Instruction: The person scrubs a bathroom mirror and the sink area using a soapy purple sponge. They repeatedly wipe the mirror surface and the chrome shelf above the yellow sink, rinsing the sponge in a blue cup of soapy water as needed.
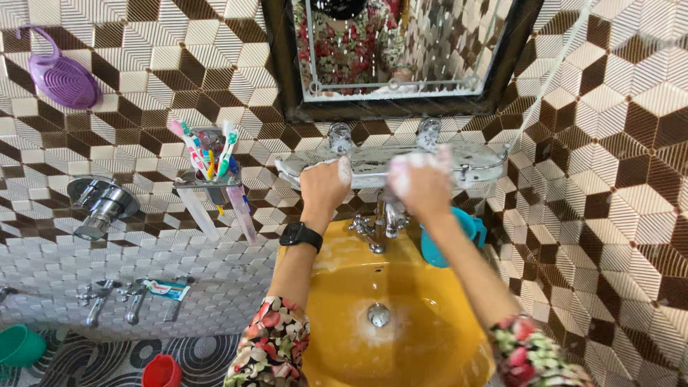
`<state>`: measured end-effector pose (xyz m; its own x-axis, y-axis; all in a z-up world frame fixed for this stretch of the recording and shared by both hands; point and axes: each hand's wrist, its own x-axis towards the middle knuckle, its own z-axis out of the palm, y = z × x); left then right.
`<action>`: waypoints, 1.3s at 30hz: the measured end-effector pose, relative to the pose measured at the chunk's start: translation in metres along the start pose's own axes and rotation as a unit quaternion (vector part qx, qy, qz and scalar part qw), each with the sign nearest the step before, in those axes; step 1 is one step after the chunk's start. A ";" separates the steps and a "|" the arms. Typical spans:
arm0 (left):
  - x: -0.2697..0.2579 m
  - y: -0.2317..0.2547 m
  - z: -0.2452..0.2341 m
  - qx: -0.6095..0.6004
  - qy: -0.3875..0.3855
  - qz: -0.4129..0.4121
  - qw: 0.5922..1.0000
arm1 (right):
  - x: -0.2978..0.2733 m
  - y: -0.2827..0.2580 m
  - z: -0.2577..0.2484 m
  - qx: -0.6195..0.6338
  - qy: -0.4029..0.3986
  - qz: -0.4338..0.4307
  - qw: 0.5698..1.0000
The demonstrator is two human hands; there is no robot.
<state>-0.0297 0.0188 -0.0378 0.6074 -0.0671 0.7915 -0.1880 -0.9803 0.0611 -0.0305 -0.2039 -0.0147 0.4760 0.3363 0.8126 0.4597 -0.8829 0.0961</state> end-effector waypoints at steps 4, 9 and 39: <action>0.000 -0.003 0.000 0.006 0.026 0.070 0.997 | 0.010 -0.034 0.014 0.069 0.018 -0.059 0.996; -0.001 -0.005 0.001 -0.006 0.015 0.034 0.999 | -0.001 0.023 -0.016 0.087 -0.004 -0.046 0.995; -0.001 0.000 -0.016 -0.047 0.037 0.045 0.997 | 0.002 -0.030 -0.003 0.079 0.016 -0.093 0.992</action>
<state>-0.0420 0.0219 -0.0289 0.5264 -0.1371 0.8391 -0.3129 -0.9489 0.0413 -0.0454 -0.1780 -0.0148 0.3493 0.4765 0.8068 0.6504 -0.7431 0.1573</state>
